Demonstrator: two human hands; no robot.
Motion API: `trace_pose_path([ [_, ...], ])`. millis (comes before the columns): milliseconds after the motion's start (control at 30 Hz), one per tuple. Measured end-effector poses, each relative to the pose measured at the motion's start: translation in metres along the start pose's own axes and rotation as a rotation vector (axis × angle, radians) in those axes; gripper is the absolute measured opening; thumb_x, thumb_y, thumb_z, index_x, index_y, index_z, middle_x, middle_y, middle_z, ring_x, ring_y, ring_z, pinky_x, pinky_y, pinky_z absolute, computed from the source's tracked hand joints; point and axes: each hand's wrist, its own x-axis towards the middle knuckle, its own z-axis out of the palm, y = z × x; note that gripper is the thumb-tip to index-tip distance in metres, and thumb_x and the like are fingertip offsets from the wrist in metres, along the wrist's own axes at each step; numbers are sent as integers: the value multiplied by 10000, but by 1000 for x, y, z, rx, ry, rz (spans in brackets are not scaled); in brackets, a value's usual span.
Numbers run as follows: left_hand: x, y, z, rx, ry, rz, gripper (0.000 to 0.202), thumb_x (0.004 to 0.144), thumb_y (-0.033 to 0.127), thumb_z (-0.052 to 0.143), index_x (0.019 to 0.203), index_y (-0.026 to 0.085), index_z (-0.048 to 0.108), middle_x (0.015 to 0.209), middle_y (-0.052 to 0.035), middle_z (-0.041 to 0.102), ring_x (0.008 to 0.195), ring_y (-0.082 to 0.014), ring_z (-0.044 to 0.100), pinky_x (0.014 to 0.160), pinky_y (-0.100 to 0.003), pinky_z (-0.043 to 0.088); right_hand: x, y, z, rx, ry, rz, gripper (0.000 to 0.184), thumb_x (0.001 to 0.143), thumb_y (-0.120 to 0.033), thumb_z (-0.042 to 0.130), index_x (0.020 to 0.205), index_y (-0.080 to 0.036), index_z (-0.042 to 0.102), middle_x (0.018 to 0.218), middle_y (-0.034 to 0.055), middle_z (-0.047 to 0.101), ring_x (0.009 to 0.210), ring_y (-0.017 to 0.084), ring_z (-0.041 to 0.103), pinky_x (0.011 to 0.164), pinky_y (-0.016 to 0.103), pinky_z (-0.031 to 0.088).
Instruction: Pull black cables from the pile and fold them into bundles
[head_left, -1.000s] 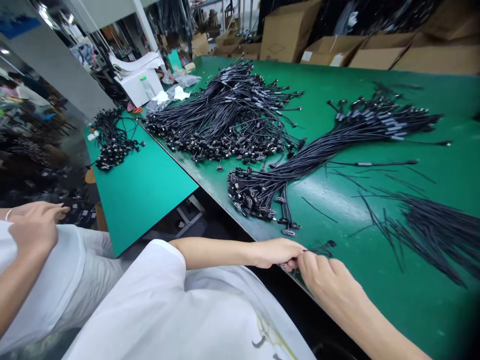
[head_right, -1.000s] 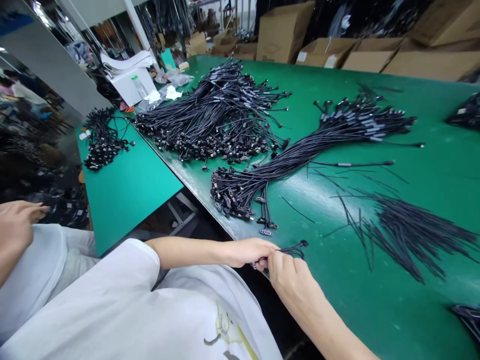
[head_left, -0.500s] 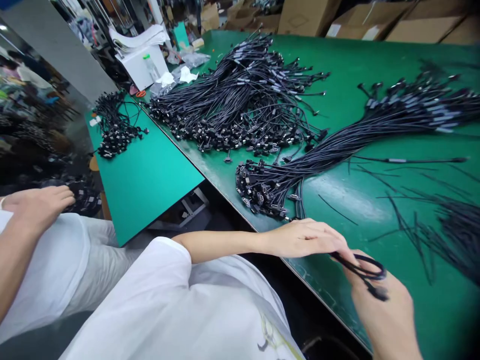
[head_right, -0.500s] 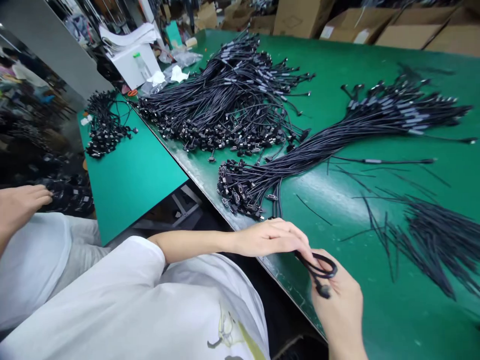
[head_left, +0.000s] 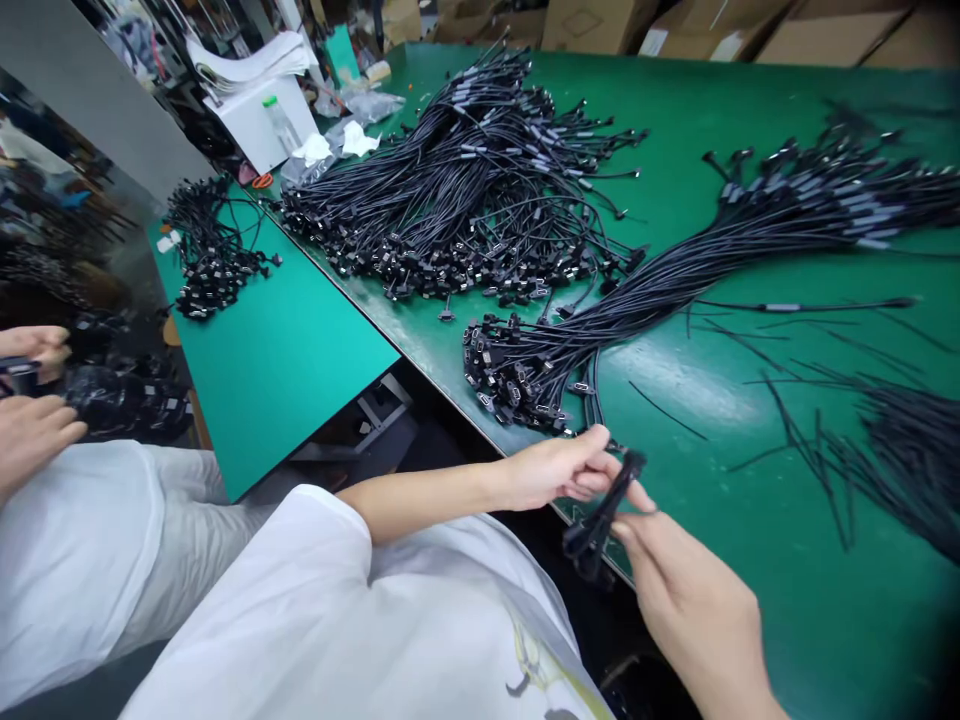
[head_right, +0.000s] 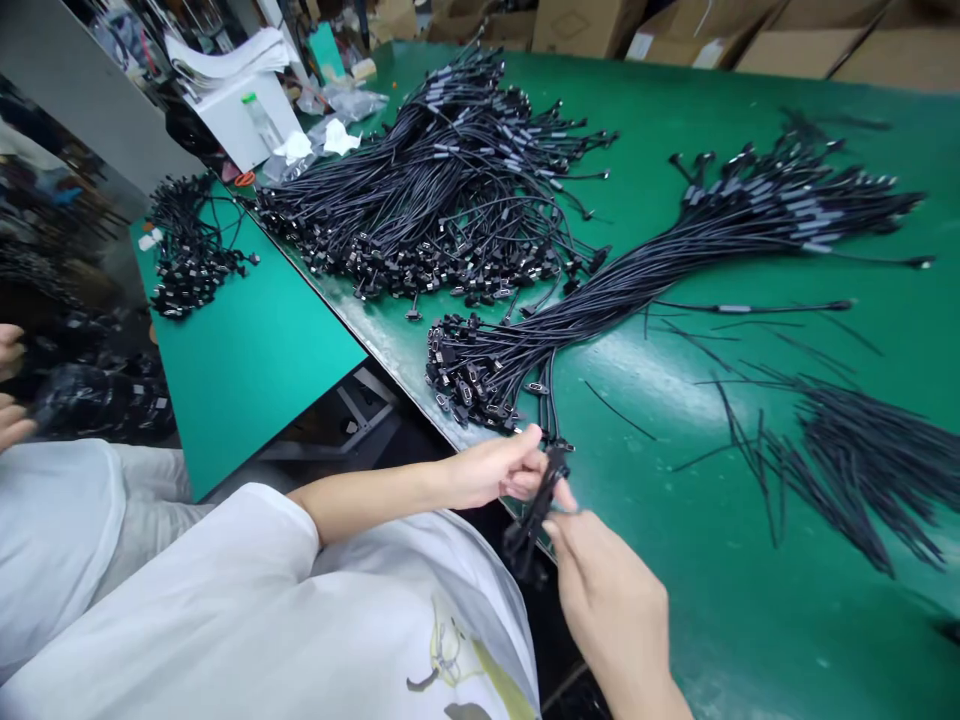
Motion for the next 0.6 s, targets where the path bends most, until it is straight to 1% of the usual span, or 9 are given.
trace_pose_path([
  [67, -8, 5, 6, 183, -45, 121, 610, 923, 621, 382, 653, 153, 664, 623, -4, 436, 599, -117, 427, 639, -263, 415, 5, 3, -4, 133, -15, 94, 381, 979, -397, 379, 715, -219, 589, 658, 18, 606, 559, 142, 553, 518, 254, 389],
  [133, -16, 3, 15, 410, -8, 292, 406, 851, 541, 591, 713, 166, 661, 804, -42, 544, 820, -166, 547, 820, -291, 455, 8, 8, -10, 143, 28, 222, 388, 957, -448, 397, 724, -227, 614, 680, 26, 626, 573, 160, 569, 514, 270, 400],
  [200, -19, -6, 23, 583, 114, 432, 310, 780, 454, 711, 901, 172, 665, 1052, -95, 575, 1097, -237, 544, 1007, -349, 418, 8, 11, -15, 179, 62, 347, 371, 919, -493, 440, 734, -242, 640, 702, 41, 642, 598, 193, 582, 525, 300, 417],
  [267, -20, -14, 26, 641, 217, 501, 423, 792, 367, 710, 1143, 161, 594, 1288, -154, 520, 1306, -270, 446, 1122, -404, 344, 5, 13, -16, 357, 66, 476, 345, 872, -525, 506, 707, -257, 646, 707, 51, 650, 617, 221, 590, 541, 332, 445],
  [367, -20, -16, 26, 599, 197, 480, 433, 894, 218, 540, 1320, 163, 478, 1422, -154, 487, 1377, -232, 416, 1160, -435, 319, 2, 10, -10, 795, 78, 685, 350, 762, -561, 643, 625, -241, 607, 648, 53, 610, 571, 212, 554, 503, 338, 449],
  [433, -20, -12, 25, 550, 97, 391, 418, 900, 190, 510, 1317, 179, 502, 1408, -122, 531, 1349, -232, 458, 1152, -437, 336, 3, 4, -3, 1110, -5, 766, 441, 708, -582, 686, 543, -218, 501, 516, 10, 463, 439, 137, 404, 406, 289, 367],
  [500, -18, -11, 24, 450, 30, 293, 378, 890, 262, 560, 1259, 182, 561, 1345, -104, 593, 1295, -248, 509, 1126, -429, 365, 5, -3, 3, 1334, -131, 800, 522, 713, -598, 671, 521, -217, 371, 463, -58, 258, 389, 75, 197, 348, 244, 236],
  [533, -15, -12, 24, 364, 41, 254, 362, 887, 328, 580, 1214, 174, 589, 1291, -104, 628, 1250, -252, 542, 1102, -419, 387, 7, -6, 4, 1380, -170, 802, 535, 731, -613, 647, 533, -221, 341, 471, -79, 183, 397, 64, 127, 344, 232, 180],
  [600, -9, -17, 25, 144, 116, 190, 393, 882, 474, 574, 1101, 151, 624, 1156, -110, 680, 1122, -243, 609, 1013, -388, 453, 8, -8, 5, 1311, -198, 756, 526, 769, -648, 595, 557, -216, 383, 485, -84, 166, 414, 64, 120, 366, 222, 157],
])
